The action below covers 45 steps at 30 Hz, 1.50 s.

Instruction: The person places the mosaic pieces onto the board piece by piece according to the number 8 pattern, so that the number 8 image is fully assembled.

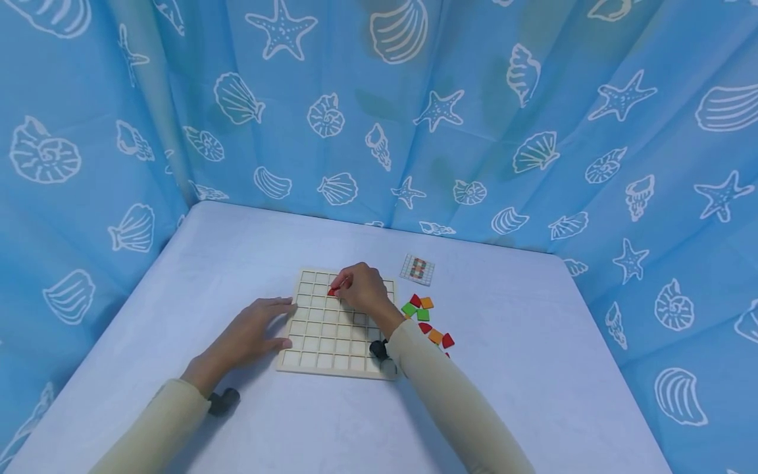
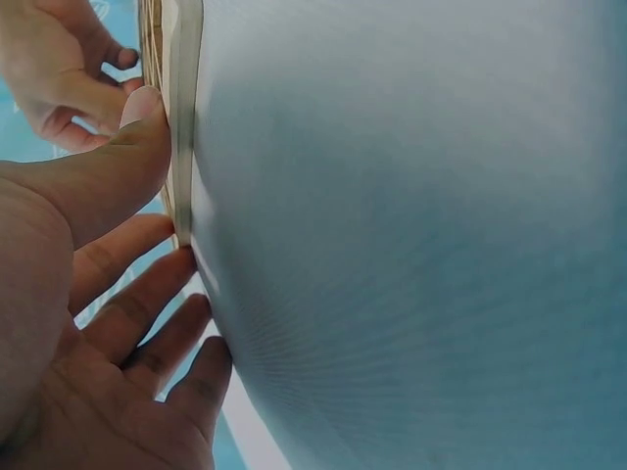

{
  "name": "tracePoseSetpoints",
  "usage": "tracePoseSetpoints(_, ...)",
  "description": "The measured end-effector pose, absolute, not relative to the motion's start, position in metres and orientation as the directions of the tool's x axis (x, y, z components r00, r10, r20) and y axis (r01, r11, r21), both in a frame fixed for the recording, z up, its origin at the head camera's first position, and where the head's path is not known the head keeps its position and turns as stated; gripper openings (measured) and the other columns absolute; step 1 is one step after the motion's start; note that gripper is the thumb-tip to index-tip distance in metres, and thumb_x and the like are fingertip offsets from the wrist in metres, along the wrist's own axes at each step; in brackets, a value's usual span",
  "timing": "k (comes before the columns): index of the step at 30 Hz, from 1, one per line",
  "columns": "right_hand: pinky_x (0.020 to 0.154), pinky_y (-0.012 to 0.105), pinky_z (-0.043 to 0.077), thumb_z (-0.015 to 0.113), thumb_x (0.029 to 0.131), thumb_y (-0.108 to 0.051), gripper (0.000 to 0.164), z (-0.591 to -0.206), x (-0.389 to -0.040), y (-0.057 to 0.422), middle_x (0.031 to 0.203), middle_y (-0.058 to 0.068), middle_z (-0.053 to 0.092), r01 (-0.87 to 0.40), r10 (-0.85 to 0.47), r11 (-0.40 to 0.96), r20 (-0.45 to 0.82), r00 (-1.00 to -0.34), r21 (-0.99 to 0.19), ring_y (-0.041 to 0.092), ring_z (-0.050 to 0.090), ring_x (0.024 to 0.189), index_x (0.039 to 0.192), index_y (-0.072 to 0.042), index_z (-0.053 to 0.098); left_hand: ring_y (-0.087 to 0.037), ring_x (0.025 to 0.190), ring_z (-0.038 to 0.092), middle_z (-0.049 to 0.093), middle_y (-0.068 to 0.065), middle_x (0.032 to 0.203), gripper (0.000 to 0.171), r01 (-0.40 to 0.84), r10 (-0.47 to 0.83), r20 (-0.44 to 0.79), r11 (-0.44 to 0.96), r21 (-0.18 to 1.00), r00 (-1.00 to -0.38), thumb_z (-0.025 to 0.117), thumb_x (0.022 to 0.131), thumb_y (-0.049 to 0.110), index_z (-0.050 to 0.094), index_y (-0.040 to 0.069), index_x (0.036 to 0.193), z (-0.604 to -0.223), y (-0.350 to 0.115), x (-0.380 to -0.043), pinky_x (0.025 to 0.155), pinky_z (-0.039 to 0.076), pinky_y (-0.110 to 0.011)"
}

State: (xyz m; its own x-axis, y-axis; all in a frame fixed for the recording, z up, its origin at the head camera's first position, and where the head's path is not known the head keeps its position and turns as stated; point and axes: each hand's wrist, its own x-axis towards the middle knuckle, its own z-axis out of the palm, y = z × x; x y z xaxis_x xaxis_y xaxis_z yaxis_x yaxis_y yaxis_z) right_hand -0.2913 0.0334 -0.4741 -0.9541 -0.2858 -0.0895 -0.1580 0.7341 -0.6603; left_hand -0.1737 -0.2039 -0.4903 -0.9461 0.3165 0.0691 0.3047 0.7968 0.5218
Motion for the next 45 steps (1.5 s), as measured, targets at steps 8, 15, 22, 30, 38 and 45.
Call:
tracePoseSetpoints(8,0.081,0.035,0.058,0.080,0.093,-0.007,0.015,-0.466,-0.288,0.062,0.094,0.002,0.076,-0.127,-0.285,0.638,-0.079,-0.955,-0.760,0.019,0.067,0.095,0.105,-0.017,0.083,-0.047,0.148,0.047,0.054,-0.021,0.159,0.071,0.315,0.320,0.086,0.788,0.529,-0.943,0.088,0.087,0.018,0.058,0.001,0.149,-0.488,-0.202,-0.173,0.123,0.041,-0.064)
tracePoseSetpoints(15,0.069,0.028,0.059,0.079,0.095,-0.008,0.019,-0.466,-0.289,0.107,0.102,0.006,0.075,-0.082,-0.233,0.597,-0.075,-0.970,-0.798,0.022,0.070,0.090,0.114,-0.012,0.080,-0.047,0.148,0.048,0.054,-0.021,0.159,0.071,0.308,0.317,0.075,0.794,0.524,-0.945,0.088,0.087,0.019,0.058,0.001,0.149,-0.487,-0.201,-0.172,0.123,0.040,-0.063)
tracePoseSetpoints(22,0.074,0.025,0.061,0.081,0.095,-0.012,0.022,-0.472,-0.289,0.153,0.106,0.003,0.075,0.034,-0.095,0.640,-0.124,-0.988,-0.768,0.021,0.069,0.095,0.116,-0.019,0.080,-0.047,0.149,0.047,0.053,-0.021,0.160,0.072,0.294,0.314,0.053,0.797,0.527,-0.948,0.088,0.087,0.020,0.057,0.002,0.150,-0.488,-0.200,-0.172,0.124,0.040,-0.063)
tracePoseSetpoints(30,0.083,0.029,0.062,0.080,0.095,-0.012,0.027,-0.469,-0.287,0.196,0.118,0.007,0.073,0.144,0.006,0.649,-0.184,-0.983,-0.747,0.027,0.066,0.106,0.121,-0.019,0.078,-0.046,0.149,0.047,0.054,-0.020,0.159,0.071,0.296,0.309,0.062,0.803,0.517,-0.949,0.088,0.087,0.019,0.058,0.002,0.150,-0.486,-0.199,-0.171,0.123,0.041,-0.063)
tracePoseSetpoints(38,0.087,0.032,0.060,0.084,0.093,-0.014,0.026,-0.472,-0.289,0.214,0.118,0.008,0.069,0.232,0.074,0.699,-0.254,-0.964,-0.676,0.027,0.060,0.113,0.117,-0.023,0.080,-0.046,0.148,0.047,0.054,-0.021,0.159,0.071,0.306,0.310,0.081,0.802,0.513,-0.947,0.087,0.088,0.019,0.057,0.002,0.150,-0.488,-0.200,-0.172,0.123,0.040,-0.063)
tracePoseSetpoints(45,0.086,0.032,0.057,0.082,0.094,-0.013,0.022,-0.477,-0.288,0.217,0.110,0.009,0.066,0.205,0.045,0.733,-0.255,-0.966,-0.648,0.027,0.059,0.107,0.114,-0.021,0.080,-0.047,0.147,0.049,0.055,-0.022,0.157,0.070,0.322,0.320,0.094,0.800,0.507,-0.943,0.088,0.087,0.018,0.058,0.000,0.148,-0.489,-0.201,-0.171,0.122,0.041,-0.064)
